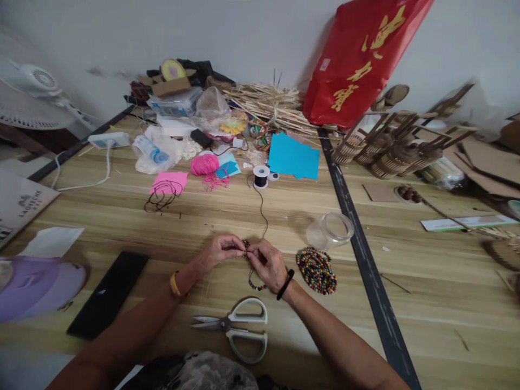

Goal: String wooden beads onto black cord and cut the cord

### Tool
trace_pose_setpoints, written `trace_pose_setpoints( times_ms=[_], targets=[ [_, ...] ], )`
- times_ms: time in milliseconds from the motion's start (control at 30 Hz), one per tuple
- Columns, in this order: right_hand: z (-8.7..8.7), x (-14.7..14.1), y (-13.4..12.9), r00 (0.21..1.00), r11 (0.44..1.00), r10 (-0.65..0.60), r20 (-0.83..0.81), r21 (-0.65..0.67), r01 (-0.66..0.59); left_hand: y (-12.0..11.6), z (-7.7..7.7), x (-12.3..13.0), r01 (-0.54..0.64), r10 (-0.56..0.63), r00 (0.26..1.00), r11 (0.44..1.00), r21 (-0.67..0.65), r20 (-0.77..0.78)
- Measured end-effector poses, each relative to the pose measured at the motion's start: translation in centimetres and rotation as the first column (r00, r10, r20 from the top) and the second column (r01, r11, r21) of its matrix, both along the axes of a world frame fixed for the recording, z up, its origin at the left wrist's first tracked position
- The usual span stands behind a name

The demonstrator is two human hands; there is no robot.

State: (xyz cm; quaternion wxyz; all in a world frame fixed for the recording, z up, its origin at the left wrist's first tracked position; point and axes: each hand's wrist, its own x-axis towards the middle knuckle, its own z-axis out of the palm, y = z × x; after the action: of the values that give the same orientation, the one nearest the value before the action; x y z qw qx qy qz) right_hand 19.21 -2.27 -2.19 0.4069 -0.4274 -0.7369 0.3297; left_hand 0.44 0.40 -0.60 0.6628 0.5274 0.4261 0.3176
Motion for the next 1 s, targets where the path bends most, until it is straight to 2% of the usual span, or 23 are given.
trace_pose_setpoints(
  times_ms=[1000],
  targets=[
    [0.12, 0.09, -0.09, 1.000, 0.997, 0.021, 0.013, 0.073, -0.022, 0.11, -0.56, -0.14, -0.002, 0.002, 1.000, 0.999, 0.037, 0.018]
  ],
)
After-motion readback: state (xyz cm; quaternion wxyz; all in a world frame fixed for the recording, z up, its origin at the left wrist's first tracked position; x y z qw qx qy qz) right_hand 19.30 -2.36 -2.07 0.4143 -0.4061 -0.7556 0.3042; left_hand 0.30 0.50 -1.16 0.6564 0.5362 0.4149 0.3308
